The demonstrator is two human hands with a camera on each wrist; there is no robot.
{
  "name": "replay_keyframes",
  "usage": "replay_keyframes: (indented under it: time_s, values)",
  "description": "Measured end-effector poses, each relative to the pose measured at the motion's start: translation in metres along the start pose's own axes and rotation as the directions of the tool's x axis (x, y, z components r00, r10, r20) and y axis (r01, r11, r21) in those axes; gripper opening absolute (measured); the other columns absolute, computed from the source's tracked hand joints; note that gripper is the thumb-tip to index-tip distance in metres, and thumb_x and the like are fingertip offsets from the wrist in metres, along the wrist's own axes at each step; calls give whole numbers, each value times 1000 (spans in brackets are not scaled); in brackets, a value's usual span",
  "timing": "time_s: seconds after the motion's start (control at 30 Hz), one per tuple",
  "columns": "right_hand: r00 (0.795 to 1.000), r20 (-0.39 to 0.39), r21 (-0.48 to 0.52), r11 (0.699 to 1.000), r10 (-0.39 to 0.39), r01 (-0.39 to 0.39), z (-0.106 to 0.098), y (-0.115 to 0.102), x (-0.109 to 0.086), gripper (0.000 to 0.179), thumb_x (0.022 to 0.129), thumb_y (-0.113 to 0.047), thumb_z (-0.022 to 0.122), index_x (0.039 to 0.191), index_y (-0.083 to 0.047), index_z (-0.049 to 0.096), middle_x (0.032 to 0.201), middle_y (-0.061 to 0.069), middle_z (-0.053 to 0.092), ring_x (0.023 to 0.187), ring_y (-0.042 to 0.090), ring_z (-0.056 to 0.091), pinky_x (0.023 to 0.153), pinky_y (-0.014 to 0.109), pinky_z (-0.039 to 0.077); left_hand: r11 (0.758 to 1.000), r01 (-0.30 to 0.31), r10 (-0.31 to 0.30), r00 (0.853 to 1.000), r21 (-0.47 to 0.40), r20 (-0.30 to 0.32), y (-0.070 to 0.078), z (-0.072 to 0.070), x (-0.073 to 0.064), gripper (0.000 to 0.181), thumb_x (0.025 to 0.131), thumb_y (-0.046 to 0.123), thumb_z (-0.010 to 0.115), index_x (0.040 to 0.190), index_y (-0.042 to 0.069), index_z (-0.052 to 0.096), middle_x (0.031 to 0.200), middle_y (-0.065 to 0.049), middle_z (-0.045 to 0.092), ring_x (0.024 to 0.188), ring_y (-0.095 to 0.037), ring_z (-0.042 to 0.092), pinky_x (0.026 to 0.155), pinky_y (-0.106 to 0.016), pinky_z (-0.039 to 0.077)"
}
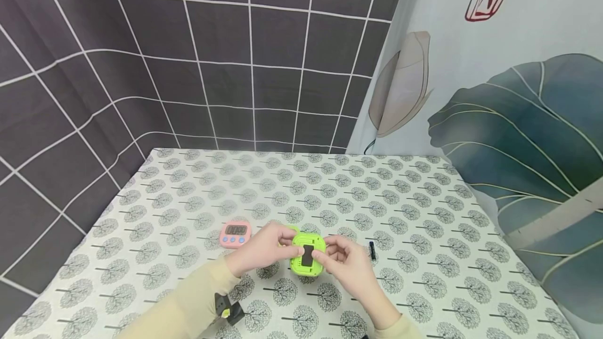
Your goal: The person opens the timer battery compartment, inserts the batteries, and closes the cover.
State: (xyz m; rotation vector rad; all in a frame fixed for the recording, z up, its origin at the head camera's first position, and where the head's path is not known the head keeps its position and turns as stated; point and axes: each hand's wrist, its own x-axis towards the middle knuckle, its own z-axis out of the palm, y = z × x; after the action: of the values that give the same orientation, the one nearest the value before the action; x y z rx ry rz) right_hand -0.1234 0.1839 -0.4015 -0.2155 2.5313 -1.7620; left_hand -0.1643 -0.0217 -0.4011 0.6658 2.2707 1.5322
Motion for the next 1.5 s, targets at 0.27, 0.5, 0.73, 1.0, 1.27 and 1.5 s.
replay_keyframes:
  time_s: [0.27, 0.5, 0.73, 1.0, 1.27, 1.5]
  values:
    - [989, 146, 41, 999, -1, -5, -4, 2, 0, 25, 86, -15, 68, 94, 8, 61, 69, 8, 65, 53, 15, 59, 49, 27, 53, 1000, -22, 22, 999, 6, 45, -1, -2, -2, 18, 84, 18, 70, 100, 9, 71, 90, -1, 72, 73, -3, 65, 66, -20, 53]
    - [980, 199, 70, 998, -18, 4, -5, 3, 1, 25, 86, -13, 68, 94, 9, 62, 72, 11, 67, 56, 12, 61, 54, 30, 55, 998, -32, 30, 998, 49, 48, -4, -2, -3, 13, 84, 19, 71, 93, 11, 71, 79, 5, 68, 64, -4, 57, 59, -18, 48]
    - [974, 221, 103, 994, -51, 29, -5, 6, 2, 24, 86, -10, 67, 96, 11, 61, 74, 10, 68, 57, 9, 60, 54, 29, 55, 1000, -21, 21, 999, -18, 47, -7, 0, -4, 18, 84, 17, 70, 100, 8, 71, 88, 1, 71, 73, -3, 64, 69, -19, 52]
    - [969, 231, 160, 986, -91, 54, -6, 9, 3, 24, 87, -6, 64, 99, 15, 60, 75, 4, 69, 56, 7, 59, 53, 27, 53, 999, 3, -1, 999, -50, 41, -6, 1, -4, 20, 85, 17, 69, 102, 7, 71, 89, -2, 73, 75, -4, 66, 73, -18, 52]
    - [964, 238, 188, 980, -117, 73, -5, 14, 4, 24, 87, -3, 63, 99, 17, 59, 73, 0, 68, 56, 6, 59, 53, 26, 54, 999, 1, 1, 999, -52, 51, -6, 0, -5, 18, 85, 16, 68, 101, 7, 71, 86, -1, 73, 71, -6, 64, 68, -19, 51]
    - [955, 254, 196, 975, -151, 102, -5, 16, 3, 22, 88, -1, 61, 100, 17, 59, 74, 0, 68, 57, 6, 59, 53, 26, 54, 998, -5, 8, 998, -60, 55, -7, -1, -7, 18, 85, 14, 68, 99, 2, 70, 86, -4, 72, 70, -6, 63, 65, -18, 51]
